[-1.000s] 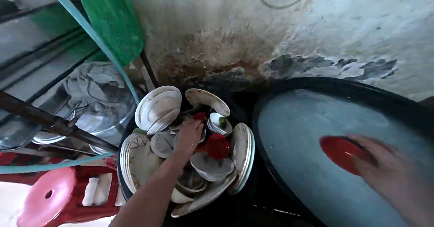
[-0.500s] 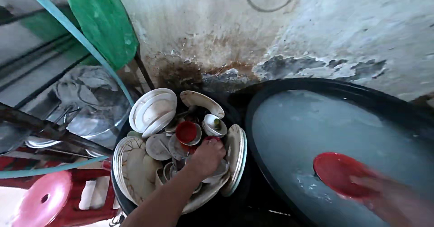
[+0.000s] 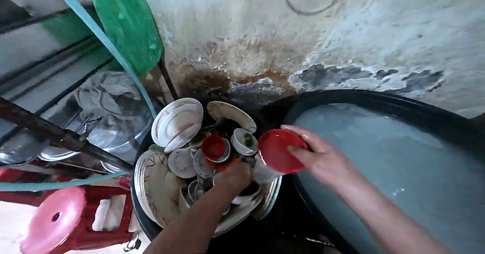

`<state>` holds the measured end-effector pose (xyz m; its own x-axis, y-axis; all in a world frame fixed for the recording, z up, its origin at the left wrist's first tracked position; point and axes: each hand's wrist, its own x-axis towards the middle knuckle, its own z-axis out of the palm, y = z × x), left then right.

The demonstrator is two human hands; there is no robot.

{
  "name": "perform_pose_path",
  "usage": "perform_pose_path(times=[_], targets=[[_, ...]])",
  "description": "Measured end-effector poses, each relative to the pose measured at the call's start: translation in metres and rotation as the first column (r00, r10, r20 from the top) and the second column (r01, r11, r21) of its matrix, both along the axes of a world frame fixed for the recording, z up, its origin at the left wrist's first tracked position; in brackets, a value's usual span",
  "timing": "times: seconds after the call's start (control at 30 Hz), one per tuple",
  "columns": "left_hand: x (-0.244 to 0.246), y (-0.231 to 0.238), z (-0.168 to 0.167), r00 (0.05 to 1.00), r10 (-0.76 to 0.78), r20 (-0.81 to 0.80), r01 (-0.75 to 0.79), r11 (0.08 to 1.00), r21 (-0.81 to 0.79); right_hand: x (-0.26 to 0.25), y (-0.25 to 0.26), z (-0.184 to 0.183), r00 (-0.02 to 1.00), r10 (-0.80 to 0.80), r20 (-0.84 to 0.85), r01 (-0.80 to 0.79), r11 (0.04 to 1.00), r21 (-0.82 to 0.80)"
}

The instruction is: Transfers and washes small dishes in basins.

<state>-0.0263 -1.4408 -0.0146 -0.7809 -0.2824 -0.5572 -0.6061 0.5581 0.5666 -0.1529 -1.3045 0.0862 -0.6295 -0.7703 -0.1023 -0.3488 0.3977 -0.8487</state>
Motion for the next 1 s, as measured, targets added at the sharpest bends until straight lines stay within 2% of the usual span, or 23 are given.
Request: perform_pose_path(times=[0.03, 0.1, 0.13, 0.17, 0.23, 0.3, 0.37, 0.4, 0.47, 0.57, 0.63, 0.7, 0.77, 0.83, 0.87, 0.93, 1.0], targets=[[0.001, 0.0, 0.0, 0.999, -0.005, -0.041, 0.005, 1.0, -0.006, 0.006, -0.007, -0.005, 0.985, 0.065, -0.161, -0.069, 0.997, -0.017], [0.005, -0.002, 0.007, 0.987, -0.093, -0.134, 0.09, 0.995, -0.033, 0.014, -0.015, -0.017, 0.882, 0.143, -0.448, -0.188, 0.981, -0.057], [0.005, -0.005, 0.01, 0.986, -0.122, -0.114, 0.119, 0.992, -0.034, 0.016, -0.017, -0.021, 0.822, 0.148, -0.549, -0.227, 0.971, -0.077], [0.006, -0.008, 0.014, 0.993, -0.089, -0.078, 0.09, 0.996, 0.007, 0.015, -0.017, -0.023, 0.783, 0.144, -0.605, -0.251, 0.963, -0.096], [0.013, -0.015, 0.022, 0.993, 0.121, -0.007, -0.118, 0.98, 0.163, 0.009, -0.01, -0.023, 0.77, 0.127, -0.625, -0.256, 0.959, -0.121], [0.022, -0.021, 0.022, 0.906, 0.424, -0.008, -0.389, 0.84, 0.379, -0.006, 0.006, -0.023, 0.778, 0.071, -0.625, -0.216, 0.963, -0.159], [0.029, -0.025, 0.023, 0.795, 0.607, -0.027, -0.504, 0.683, 0.528, -0.026, 0.029, -0.027, 0.791, 0.017, -0.611, -0.149, 0.975, -0.166], [0.031, -0.028, 0.026, 0.776, 0.628, -0.05, -0.504, 0.667, 0.549, -0.038, 0.043, -0.032, 0.792, -0.017, -0.61, -0.102, 0.982, -0.159], [0.032, -0.034, 0.038, 0.777, 0.612, -0.144, -0.494, 0.736, 0.464, -0.065, 0.074, -0.049, 0.796, -0.071, -0.602, 0.014, 0.995, -0.099], [0.031, -0.053, 0.054, 0.82, 0.513, -0.255, -0.5, 0.858, 0.12, -0.102, 0.129, -0.081, 0.784, -0.119, -0.609, 0.161, 0.987, 0.014], [0.032, -0.07, 0.037, 0.896, 0.384, -0.222, -0.424, 0.889, -0.174, -0.117, 0.16, -0.102, 0.749, -0.123, -0.651, 0.239, 0.967, 0.092], [0.036, -0.073, 0.015, 0.968, 0.221, -0.121, -0.251, 0.874, -0.416, -0.12, 0.181, -0.119, 0.754, -0.102, -0.649, 0.276, 0.946, 0.172], [0.034, -0.064, 0.004, 0.991, 0.091, -0.093, -0.126, 0.849, -0.513, -0.119, 0.191, -0.13, 0.832, -0.116, -0.542, 0.293, 0.922, 0.253], [0.028, -0.045, 0.006, 0.997, -0.04, -0.069, 0.002, 0.878, -0.479, -0.116, 0.195, -0.133, 0.93, -0.281, -0.238, 0.346, 0.887, 0.306], [0.025, -0.034, 0.007, 0.994, -0.106, -0.023, 0.089, 0.916, -0.392, -0.114, 0.195, -0.131, 0.911, -0.41, -0.042, 0.402, 0.864, 0.303], [0.018, -0.019, 0.002, 0.966, -0.224, 0.129, 0.247, 0.948, -0.2, -0.104, 0.188, -0.115, 0.741, -0.606, 0.29, 0.536, 0.794, 0.289], [0.014, -0.011, -0.008, 0.905, -0.316, 0.285, 0.371, 0.914, -0.164, -0.099, 0.178, -0.095, 0.64, -0.605, 0.474, 0.558, 0.79, 0.255]])
